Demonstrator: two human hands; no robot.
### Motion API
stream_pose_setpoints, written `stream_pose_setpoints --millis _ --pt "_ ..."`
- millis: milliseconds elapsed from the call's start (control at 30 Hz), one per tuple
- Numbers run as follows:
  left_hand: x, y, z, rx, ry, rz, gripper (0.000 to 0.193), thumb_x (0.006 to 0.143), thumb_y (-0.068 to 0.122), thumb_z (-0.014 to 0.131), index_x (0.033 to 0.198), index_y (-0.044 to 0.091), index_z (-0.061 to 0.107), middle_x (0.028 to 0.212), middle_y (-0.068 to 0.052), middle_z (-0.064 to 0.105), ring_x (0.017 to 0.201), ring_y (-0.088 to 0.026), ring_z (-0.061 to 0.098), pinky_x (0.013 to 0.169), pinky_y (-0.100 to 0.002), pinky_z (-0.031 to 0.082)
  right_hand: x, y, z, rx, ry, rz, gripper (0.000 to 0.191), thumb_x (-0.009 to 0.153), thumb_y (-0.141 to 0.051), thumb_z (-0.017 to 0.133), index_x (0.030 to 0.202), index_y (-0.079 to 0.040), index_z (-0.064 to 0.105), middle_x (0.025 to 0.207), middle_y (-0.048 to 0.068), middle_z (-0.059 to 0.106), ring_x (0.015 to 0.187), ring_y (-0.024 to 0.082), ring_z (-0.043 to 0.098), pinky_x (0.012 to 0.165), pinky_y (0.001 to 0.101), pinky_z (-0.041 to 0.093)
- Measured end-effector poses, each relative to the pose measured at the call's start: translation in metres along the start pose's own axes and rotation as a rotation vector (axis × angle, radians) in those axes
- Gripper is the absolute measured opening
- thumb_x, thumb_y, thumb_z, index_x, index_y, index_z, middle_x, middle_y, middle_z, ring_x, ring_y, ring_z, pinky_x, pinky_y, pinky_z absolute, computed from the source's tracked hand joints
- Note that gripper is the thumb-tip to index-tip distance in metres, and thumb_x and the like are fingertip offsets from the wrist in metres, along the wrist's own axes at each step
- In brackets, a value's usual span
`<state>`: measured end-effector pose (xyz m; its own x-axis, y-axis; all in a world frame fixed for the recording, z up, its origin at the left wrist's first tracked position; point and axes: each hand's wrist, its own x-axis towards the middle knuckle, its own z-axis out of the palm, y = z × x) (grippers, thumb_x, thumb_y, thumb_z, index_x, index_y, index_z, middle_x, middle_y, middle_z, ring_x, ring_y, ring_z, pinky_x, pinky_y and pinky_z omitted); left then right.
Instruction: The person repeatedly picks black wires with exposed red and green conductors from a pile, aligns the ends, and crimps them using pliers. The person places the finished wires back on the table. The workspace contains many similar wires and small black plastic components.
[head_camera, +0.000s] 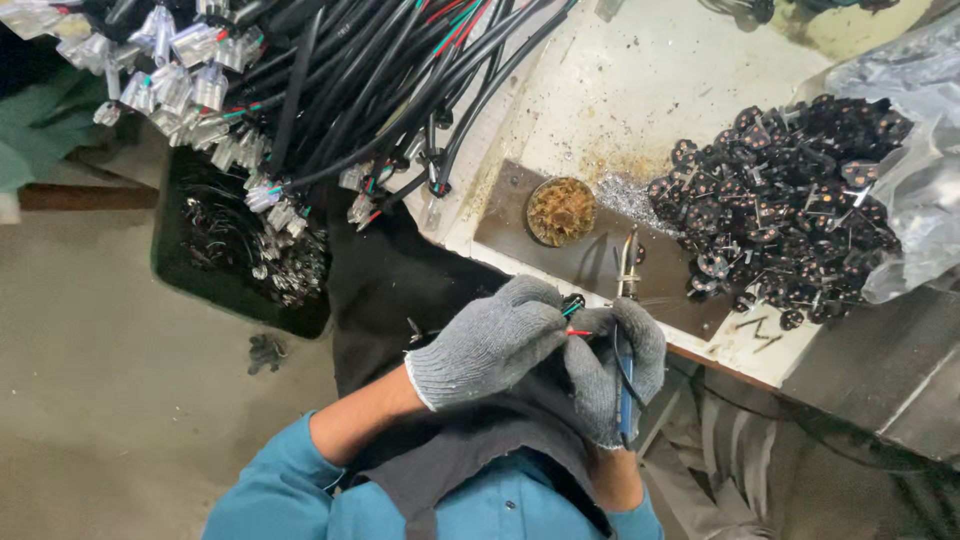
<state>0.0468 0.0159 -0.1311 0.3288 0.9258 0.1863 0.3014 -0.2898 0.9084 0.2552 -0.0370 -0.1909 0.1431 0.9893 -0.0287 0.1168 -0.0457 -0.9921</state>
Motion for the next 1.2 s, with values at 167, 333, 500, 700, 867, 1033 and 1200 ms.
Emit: stream_pose_setpoints --millis 167,333,500,700,867,1033,1200 --pt "-0.003 0.000 -0.005 0.039 -0.041 -0.039 0.019 0.096 0.016 0.073 0.110 0.010 0.061 0.116 -0.014 0.062 0.087 -0.034 0.069 0.066 -0.043 0.055 0.007 -0.007 0.017 0.178 0.118 0.073 0.064 0.084 0.007 0.075 0.142 -0.005 0.049 0.115 0.014 0.067 0.098 0.019 0.067 0.084 0.0345 0.057" --pt "0.003 -0.001 -0.006 0.079 0.125 -0.123 0.020 0.093 0.015 0.073 0.107 0.007 0.062 0.111 -0.013 0.065 0.088 -0.033 0.069 0.068 -0.041 0.055 0.026 -0.020 0.028 0.191 0.207 -0.082 0.056 0.095 0.010 0.071 0.144 -0.008 0.049 0.102 0.014 0.069 0.079 0.016 0.065 0.068 0.0288 0.056" --pt "0.028 -0.011 -0.023 0.067 0.269 -0.261 0.009 0.095 0.013 0.070 0.095 0.006 0.067 0.097 -0.011 0.068 0.090 -0.031 0.070 0.077 -0.040 0.057 0.048 -0.003 0.026 -0.045 0.232 -0.213 0.055 0.097 0.012 0.071 0.143 -0.005 0.045 0.111 0.016 0.067 0.093 0.018 0.065 0.081 0.0304 0.058" --pt "0.057 -0.011 -0.037 0.159 0.217 -0.316 0.010 0.092 0.014 0.072 0.089 0.005 0.068 0.091 -0.013 0.067 0.088 -0.032 0.068 0.075 -0.042 0.054 0.050 0.017 0.027 -0.156 0.218 -0.286 0.056 0.097 0.010 0.072 0.143 -0.006 0.045 0.118 0.017 0.068 0.099 0.020 0.069 0.088 0.0357 0.061" --pt "0.039 0.000 -0.030 0.012 0.272 -0.408 0.009 0.091 0.013 0.072 0.090 0.004 0.069 0.090 -0.011 0.069 0.083 -0.029 0.070 0.073 -0.037 0.056 0.049 -0.003 0.040 -0.459 0.077 -0.451 0.057 0.085 -0.021 0.084 0.131 -0.004 0.054 0.109 0.015 0.071 0.094 0.026 0.070 0.087 0.0380 0.057" --pt "0.028 -0.005 -0.021 -0.146 0.276 -0.457 0.009 0.092 0.012 0.070 0.094 0.002 0.069 0.095 -0.013 0.070 0.085 -0.028 0.071 0.077 -0.036 0.057 0.054 -0.018 0.070 -0.736 0.125 -0.499 0.041 0.083 -0.029 0.086 0.111 -0.004 0.070 0.101 0.012 0.074 0.092 0.033 0.072 0.087 0.0424 0.053" --pt "0.029 -0.004 -0.022 -0.138 0.296 -0.386 0.007 0.095 0.009 0.068 0.099 0.003 0.067 0.099 -0.012 0.069 0.090 -0.030 0.072 0.081 -0.037 0.058 0.056 -0.024 0.067 -0.725 0.058 -0.550 0.035 0.086 -0.025 0.085 0.109 -0.003 0.071 0.102 0.013 0.076 0.093 0.032 0.074 0.088 0.0430 0.053"
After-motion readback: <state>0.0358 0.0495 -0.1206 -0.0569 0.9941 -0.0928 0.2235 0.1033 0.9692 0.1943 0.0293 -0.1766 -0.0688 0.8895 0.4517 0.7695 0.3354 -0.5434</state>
